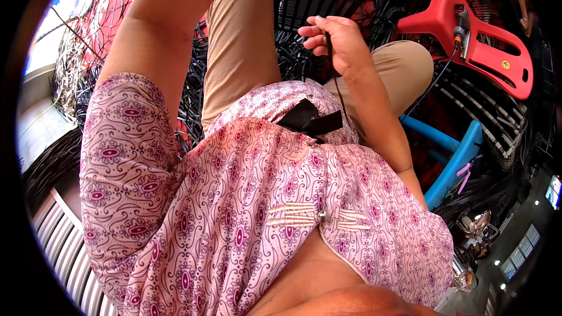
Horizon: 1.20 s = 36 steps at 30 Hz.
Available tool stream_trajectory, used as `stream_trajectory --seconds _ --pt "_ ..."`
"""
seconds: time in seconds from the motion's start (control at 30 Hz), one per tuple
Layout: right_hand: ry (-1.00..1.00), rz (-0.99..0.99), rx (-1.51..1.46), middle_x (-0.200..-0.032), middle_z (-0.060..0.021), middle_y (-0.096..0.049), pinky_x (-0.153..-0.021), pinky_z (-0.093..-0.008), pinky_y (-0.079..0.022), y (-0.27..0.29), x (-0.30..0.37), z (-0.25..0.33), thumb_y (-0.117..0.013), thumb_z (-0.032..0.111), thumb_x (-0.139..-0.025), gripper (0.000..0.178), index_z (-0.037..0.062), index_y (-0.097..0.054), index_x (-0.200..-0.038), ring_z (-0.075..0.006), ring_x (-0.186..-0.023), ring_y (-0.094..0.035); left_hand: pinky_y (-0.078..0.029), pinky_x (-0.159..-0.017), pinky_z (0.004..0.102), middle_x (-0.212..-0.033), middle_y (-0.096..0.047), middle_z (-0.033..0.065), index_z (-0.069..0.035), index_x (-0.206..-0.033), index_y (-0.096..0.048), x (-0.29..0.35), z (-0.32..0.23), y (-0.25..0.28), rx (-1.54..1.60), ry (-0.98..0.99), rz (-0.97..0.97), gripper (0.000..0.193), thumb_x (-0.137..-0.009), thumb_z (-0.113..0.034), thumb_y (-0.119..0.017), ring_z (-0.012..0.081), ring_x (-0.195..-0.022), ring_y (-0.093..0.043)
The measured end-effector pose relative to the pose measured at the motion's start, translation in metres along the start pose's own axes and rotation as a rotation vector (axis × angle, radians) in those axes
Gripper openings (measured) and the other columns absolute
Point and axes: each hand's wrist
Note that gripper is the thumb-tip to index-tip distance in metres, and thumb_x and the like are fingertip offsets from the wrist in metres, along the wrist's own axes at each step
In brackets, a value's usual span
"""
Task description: The person weaves black plastic strips onto a chair frame using a pneumatic nail gun and pliers. They repeatedly wrap the strips around the frame, secure them with nails, and trim the excess material.
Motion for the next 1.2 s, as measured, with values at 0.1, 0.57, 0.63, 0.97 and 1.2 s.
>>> stream_trajectory --seconds 0.1,0.57,0.63,0.97,1.2 --pt "0.132 0.016 0.134 -0.088 -0.0164 -0.076 -0.048 -0.0246 -0.05 0.0 0.041 0.037 -0.059 0.021 -0.102 0.028 -0.0051 -0.064 -0.109 -0.0162 -0.059 -0.069 -0.055 -0.068 0.0426 -0.072 -0.071 0.0145 -0.01 -0.083 -0.08 0.045 -0.007 -0.008 0.013 0.018 0.051 0.049 -0.077 -0.059 -0.077 0.0318 -0.071 -0.072" --pt "0.285 -0.04 0.298 -0.071 -0.005 -0.069 -0.044 -0.0228 -0.044 0.058 0.078 0.091 -0.062 0.029 -0.103 0.032 -0.0013 -0.071 -0.102 -0.0094 -0.049 -0.059 -0.051 -0.072 0.0449 -0.09 -0.063 0.0075 -0.01 -0.11 -0.073 0.189 -0.029 -0.106 0.268 -0.21 0.239 0.038 -0.089 -0.042 -0.071 0.0304 -0.086 -0.067" --pt "0.277 -0.007 0.257 -0.07 -0.0039 -0.068 -0.044 -0.022 -0.043 0.065 0.074 0.093 -0.06 0.028 -0.104 0.032 -0.0021 -0.071 -0.104 -0.0083 -0.049 -0.058 -0.051 -0.074 0.0449 -0.093 -0.062 0.0086 -0.007 -0.11 -0.071 0.195 -0.027 -0.113 0.228 -0.242 0.229 0.043 -0.089 -0.045 -0.072 0.0309 -0.091 -0.067" --pt "0.293 -0.011 0.232 -0.064 -0.0011 -0.063 -0.04 -0.0188 -0.039 0.068 0.084 0.097 -0.059 0.027 -0.105 0.031 -0.0019 -0.07 -0.103 -0.0058 -0.042 -0.05 -0.051 -0.073 0.0441 -0.091 -0.061 0.0084 -0.006 -0.105 -0.071 0.194 -0.038 -0.12 0.148 -0.262 0.135 0.045 -0.089 -0.048 -0.07 0.0301 -0.088 -0.066" --pt "0.34 0.028 0.286 -0.064 -0.0014 -0.063 -0.044 -0.0197 -0.039 0.07 0.078 0.096 -0.062 0.028 -0.102 0.031 -0.0005 -0.073 -0.098 -0.0064 -0.045 -0.051 -0.052 -0.072 0.0433 -0.091 -0.064 0.0076 -0.006 -0.103 -0.071 0.195 -0.046 -0.117 0.127 -0.207 0.179 0.041 -0.089 -0.045 -0.07 0.0294 -0.091 -0.067"
Point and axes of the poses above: each hand's wrist, its own x-axis away from the middle knuckle, its own y-axis out of the back of the hand, z = x × y
